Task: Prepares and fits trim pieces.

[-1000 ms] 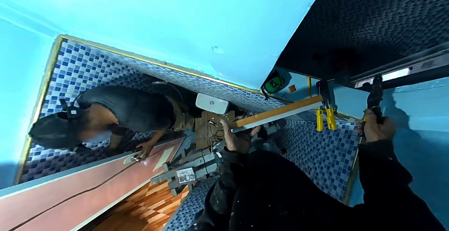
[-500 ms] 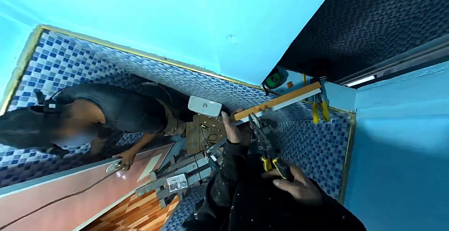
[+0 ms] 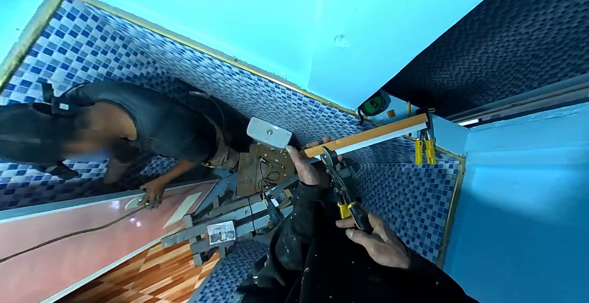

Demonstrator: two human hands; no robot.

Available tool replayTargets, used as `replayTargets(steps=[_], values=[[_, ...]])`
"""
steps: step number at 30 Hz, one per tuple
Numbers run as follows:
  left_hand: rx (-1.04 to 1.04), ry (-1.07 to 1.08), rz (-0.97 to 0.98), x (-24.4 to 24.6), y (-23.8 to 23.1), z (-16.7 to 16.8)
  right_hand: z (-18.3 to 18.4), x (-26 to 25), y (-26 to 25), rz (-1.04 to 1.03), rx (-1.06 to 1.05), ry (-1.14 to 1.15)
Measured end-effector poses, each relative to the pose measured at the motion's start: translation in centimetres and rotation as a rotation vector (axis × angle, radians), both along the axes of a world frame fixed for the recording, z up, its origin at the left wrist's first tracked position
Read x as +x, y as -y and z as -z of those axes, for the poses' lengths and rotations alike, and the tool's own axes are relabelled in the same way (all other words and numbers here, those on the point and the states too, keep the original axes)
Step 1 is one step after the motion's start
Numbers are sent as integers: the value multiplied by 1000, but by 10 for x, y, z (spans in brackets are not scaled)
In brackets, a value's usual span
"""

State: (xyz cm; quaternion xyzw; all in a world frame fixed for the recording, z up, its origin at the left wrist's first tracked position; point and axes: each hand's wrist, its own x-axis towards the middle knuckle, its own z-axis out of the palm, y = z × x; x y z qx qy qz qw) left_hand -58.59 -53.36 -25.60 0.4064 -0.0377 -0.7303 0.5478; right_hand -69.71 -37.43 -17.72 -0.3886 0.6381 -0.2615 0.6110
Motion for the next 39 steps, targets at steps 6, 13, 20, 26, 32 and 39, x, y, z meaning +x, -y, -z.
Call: replayTargets(steps=[6,13,20,26,32,39], values=[[4,-3,-54,3,3,-3,-6,14,5,23,20,-29],[-67,-11,-50,6,4,2,-11,20,10,-9,36,-78],[-2,-10,-58,5,5,-8,-15,18,10,-27,44,-32],[10,-5,-51,3,2,-4,-19,10,11,-27,103,47],[17,-28,-47,1,1,-7,-21,7,7,-18,114,57],[-49,15,-10,1,-5,4,-20,7,5,-27,118,38]])
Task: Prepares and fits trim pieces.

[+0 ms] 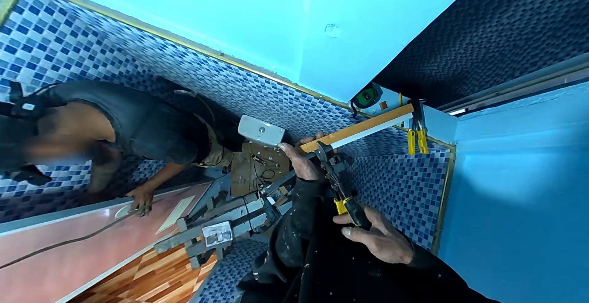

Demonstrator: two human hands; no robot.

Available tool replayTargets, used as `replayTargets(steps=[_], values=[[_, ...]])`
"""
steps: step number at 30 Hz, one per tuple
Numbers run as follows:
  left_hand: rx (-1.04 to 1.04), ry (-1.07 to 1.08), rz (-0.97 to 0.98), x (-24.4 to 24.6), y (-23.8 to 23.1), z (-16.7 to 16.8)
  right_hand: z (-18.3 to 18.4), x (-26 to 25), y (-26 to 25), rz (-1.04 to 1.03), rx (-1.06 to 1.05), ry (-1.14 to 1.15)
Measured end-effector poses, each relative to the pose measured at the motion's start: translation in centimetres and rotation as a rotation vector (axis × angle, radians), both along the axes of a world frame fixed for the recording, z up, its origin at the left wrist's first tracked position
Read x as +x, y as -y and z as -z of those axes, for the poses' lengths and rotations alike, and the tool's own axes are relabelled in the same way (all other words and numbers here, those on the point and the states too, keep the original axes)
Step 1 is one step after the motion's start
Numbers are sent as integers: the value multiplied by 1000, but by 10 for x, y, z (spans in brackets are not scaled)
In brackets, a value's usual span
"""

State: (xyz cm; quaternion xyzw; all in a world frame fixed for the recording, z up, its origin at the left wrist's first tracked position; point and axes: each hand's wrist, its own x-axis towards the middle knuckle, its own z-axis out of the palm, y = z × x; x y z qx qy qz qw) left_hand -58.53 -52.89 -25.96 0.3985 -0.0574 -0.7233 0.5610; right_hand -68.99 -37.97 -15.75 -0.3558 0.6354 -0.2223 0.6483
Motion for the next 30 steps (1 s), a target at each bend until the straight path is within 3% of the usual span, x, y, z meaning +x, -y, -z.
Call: replayTargets(steps=[13,30], values=[[83,23,-39,-4,0,-5,0,2,-1,37,-6,5],[29,1,-42,-3,-4,-3,1,8,-3,83,-19,39]])
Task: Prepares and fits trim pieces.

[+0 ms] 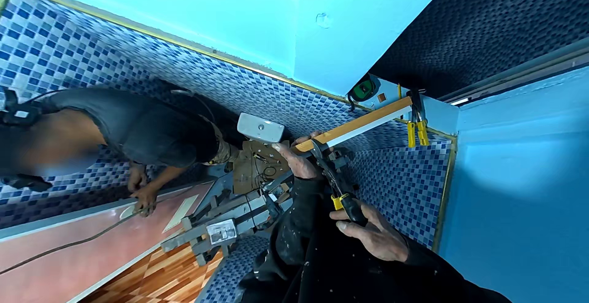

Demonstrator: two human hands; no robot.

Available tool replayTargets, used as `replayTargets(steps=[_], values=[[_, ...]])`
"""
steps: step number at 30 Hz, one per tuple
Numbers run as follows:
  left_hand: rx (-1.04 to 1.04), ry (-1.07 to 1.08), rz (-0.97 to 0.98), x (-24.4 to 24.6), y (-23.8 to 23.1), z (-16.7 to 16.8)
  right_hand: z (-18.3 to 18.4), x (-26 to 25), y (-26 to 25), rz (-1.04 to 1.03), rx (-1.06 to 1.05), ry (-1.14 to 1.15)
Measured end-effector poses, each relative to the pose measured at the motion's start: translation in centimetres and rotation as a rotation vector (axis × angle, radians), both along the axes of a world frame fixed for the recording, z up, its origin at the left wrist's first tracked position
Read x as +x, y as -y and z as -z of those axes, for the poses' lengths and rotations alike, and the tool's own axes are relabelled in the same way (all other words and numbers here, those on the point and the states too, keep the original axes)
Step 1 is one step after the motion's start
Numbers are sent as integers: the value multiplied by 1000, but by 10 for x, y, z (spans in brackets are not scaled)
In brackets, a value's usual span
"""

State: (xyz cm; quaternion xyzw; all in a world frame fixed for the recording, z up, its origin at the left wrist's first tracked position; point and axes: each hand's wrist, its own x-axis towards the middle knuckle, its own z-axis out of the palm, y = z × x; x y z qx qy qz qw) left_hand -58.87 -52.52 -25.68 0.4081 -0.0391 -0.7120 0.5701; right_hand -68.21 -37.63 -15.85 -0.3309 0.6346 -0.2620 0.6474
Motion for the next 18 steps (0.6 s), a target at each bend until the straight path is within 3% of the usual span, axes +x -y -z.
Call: replayTargets(steps=[18], values=[[-35,43,-24,2,-2,4,-1,2,-2,15,-3,23]])
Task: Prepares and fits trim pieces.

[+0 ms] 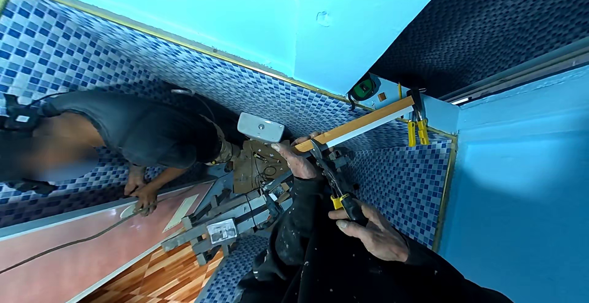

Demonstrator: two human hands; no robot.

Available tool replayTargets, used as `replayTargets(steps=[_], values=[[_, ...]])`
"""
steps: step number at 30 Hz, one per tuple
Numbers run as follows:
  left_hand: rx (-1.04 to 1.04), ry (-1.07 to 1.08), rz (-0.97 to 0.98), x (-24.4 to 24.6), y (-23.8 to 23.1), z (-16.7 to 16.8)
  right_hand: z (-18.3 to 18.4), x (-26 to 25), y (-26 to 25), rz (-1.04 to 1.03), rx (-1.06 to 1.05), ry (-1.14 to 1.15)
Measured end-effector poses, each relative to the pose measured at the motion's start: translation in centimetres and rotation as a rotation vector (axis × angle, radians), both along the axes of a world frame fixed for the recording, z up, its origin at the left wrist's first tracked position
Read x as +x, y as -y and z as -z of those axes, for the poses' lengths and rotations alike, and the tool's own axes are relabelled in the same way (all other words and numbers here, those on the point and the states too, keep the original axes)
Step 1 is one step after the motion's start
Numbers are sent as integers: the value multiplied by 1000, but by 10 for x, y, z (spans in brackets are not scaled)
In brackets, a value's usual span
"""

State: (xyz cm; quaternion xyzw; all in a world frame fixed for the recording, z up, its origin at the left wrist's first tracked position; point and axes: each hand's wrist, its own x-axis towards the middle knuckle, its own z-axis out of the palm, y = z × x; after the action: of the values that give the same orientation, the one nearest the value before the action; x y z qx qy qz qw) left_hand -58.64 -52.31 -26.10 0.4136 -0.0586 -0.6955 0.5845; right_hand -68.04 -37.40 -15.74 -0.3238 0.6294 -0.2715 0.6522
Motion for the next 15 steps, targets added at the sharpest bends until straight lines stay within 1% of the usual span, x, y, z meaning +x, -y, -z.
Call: replayTargets(steps=[5,10,15], values=[[-15,23,-6,0,0,-4,1,-3,0,-4,-2,38],[19,-6,3,-2,-2,-7,3,-8,-2,7,10,95],[20,-34,0,-3,-3,-8,2,-7,-4,12,4,86]])
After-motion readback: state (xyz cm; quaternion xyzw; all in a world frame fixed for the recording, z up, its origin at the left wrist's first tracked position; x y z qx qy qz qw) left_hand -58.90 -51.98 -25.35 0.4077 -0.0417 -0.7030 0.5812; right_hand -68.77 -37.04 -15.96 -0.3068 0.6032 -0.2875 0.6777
